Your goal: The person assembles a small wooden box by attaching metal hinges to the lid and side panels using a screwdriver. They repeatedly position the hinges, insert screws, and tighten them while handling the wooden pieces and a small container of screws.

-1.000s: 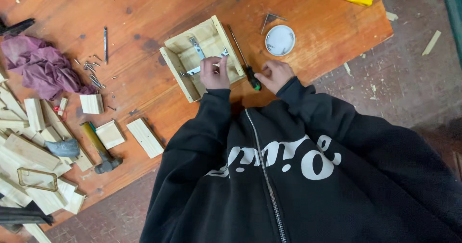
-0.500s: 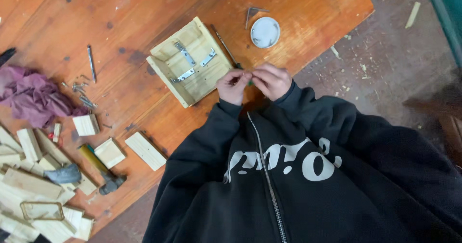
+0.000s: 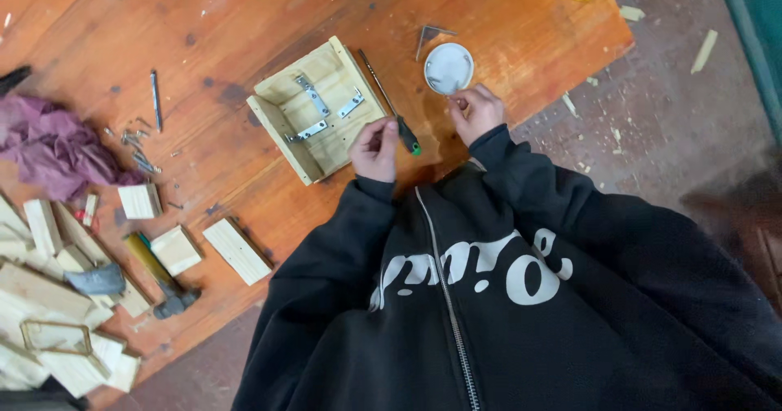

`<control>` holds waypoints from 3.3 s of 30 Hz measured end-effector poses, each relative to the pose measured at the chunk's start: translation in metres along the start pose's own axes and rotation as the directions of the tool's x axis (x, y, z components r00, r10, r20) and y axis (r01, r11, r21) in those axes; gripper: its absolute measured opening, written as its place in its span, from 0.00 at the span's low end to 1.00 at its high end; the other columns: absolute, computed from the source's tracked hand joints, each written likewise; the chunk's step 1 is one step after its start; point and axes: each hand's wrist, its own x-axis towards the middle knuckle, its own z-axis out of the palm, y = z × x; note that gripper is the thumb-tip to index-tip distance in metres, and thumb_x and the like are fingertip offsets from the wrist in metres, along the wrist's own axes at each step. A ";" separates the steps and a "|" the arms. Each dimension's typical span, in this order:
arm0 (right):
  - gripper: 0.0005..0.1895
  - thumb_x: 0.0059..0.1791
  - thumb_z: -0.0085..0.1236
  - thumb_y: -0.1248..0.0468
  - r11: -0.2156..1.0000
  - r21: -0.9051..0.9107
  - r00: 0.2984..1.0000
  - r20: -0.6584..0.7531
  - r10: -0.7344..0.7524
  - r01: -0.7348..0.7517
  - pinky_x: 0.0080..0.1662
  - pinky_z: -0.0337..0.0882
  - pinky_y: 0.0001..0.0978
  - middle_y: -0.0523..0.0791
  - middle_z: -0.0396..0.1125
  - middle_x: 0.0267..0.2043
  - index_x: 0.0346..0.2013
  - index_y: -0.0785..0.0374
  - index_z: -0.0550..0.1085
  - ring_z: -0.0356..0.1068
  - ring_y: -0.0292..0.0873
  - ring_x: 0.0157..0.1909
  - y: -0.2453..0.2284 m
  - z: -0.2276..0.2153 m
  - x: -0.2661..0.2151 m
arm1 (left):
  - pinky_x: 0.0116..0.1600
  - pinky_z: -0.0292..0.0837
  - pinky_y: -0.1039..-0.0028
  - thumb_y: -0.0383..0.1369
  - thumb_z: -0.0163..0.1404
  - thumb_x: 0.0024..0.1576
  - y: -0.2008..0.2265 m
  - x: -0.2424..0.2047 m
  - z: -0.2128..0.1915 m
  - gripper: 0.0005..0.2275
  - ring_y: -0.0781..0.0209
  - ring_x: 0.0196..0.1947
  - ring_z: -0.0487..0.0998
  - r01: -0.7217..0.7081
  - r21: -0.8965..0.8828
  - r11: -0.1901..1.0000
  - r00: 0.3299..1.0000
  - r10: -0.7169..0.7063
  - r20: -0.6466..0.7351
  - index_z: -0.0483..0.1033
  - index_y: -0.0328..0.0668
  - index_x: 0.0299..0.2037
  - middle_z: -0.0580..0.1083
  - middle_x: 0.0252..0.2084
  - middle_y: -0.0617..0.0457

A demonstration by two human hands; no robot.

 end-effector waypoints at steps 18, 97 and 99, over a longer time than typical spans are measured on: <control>0.11 0.47 0.66 0.53 0.929 -0.096 0.845 0.458 -0.277 0.357 0.38 0.77 0.41 0.39 0.66 0.31 0.42 0.50 0.79 0.75 0.50 0.38 0.063 0.034 0.062 | 0.63 0.68 0.56 0.47 0.66 0.52 -0.103 -0.010 -0.056 0.19 0.47 0.57 0.72 -0.078 0.962 0.260 0.898 0.437 -0.046 0.78 0.51 0.49 0.71 0.55 0.51; 0.18 0.55 0.64 0.60 0.839 -0.155 0.852 0.141 -0.504 0.522 0.23 0.57 0.42 0.45 0.58 0.20 0.30 0.59 0.64 0.57 0.47 0.18 -0.123 0.038 0.127 | 0.66 0.59 0.57 0.57 0.45 0.63 -0.056 0.015 -0.055 0.28 0.49 0.64 0.70 -0.417 0.908 0.041 0.883 0.253 0.394 0.74 0.42 0.61 0.71 0.64 0.49; 0.17 0.57 0.67 0.58 0.848 -0.142 0.859 0.130 -0.495 0.510 0.24 0.59 0.45 0.46 0.59 0.21 0.32 0.59 0.67 0.60 0.49 0.20 -0.118 0.035 0.129 | 0.66 0.59 0.59 0.56 0.46 0.62 -0.058 0.015 -0.055 0.28 0.50 0.65 0.70 -0.429 0.903 0.033 0.875 0.265 0.406 0.75 0.42 0.60 0.71 0.64 0.50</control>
